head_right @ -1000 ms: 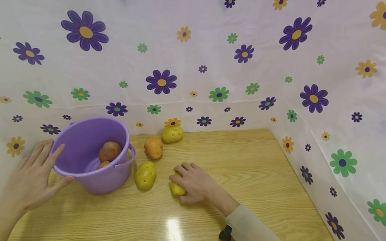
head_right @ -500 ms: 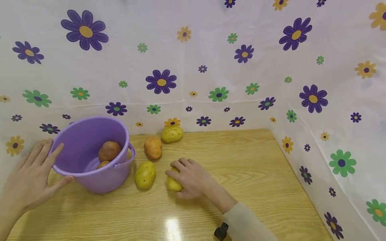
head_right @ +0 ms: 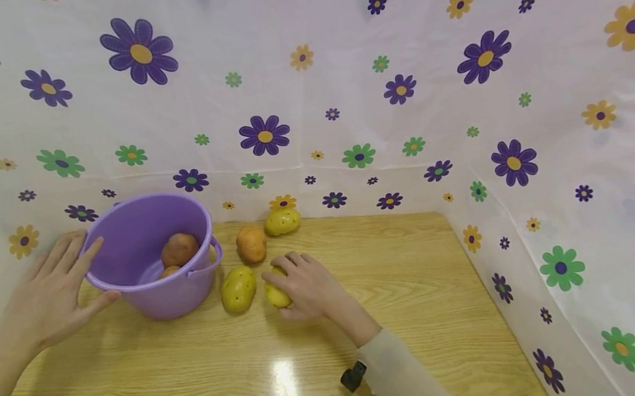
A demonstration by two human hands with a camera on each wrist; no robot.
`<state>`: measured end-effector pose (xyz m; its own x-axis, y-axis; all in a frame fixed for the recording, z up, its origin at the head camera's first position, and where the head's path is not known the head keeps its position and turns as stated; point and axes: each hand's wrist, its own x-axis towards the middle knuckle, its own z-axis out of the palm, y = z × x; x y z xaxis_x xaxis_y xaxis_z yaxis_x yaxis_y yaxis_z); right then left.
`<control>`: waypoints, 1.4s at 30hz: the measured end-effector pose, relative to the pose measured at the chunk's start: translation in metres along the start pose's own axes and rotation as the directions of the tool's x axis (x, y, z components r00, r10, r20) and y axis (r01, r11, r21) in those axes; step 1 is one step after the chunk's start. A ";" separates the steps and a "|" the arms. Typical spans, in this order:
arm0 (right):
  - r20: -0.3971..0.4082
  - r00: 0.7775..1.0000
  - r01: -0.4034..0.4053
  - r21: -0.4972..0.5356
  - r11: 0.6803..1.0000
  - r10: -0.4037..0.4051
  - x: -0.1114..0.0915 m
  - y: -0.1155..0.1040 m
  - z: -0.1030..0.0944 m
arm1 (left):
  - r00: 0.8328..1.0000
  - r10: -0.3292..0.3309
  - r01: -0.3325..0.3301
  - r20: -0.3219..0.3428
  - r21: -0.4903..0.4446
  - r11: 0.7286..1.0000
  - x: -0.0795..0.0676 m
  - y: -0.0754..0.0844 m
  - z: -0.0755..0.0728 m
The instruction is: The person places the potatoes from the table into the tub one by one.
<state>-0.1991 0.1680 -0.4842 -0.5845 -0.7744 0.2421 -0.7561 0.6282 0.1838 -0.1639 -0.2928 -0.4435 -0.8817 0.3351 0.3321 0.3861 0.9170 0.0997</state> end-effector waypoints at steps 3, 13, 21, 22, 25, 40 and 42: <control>-0.014 1.000 0.002 0.001 1.000 -0.002 0.002 -0.001 -0.001 | 1.000 0.007 -0.007 -0.004 0.002 1.000 -0.001 0.000 0.001; -0.092 0.996 0.002 0.032 0.999 0.001 0.011 -0.001 -0.005 | 1.000 0.001 -0.001 -0.015 -0.004 1.000 0.000 0.000 0.000; -0.136 0.991 0.015 0.034 0.999 -0.010 0.018 -0.002 -0.009 | 1.000 -0.001 0.001 -0.012 0.001 1.000 0.001 -0.001 0.000; -0.141 0.990 0.013 0.036 0.999 -0.008 0.019 -0.003 -0.010 | 1.000 -0.001 0.001 -0.011 0.003 1.000 0.000 -0.001 0.000; -0.151 0.988 0.002 0.033 0.999 0.003 0.020 -0.003 -0.009 | 1.000 0.005 -0.005 -0.015 0.005 1.000 0.001 -0.001 0.001; -0.252 0.968 0.003 0.060 0.998 0.012 0.031 -0.005 -0.013 | 1.000 -0.005 0.005 -0.010 -0.003 1.000 0.000 0.001 0.000; -0.263 0.965 0.004 0.062 0.998 0.012 0.033 -0.006 -0.013 | 1.000 -0.006 0.006 -0.009 -0.004 1.000 0.000 0.001 0.000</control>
<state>-0.2102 0.1400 -0.4644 -0.4957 -0.7196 0.4863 -0.7753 0.6190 0.1256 -0.1634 -0.2921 -0.4431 -0.8813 0.3277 0.3404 0.3821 0.9181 0.1054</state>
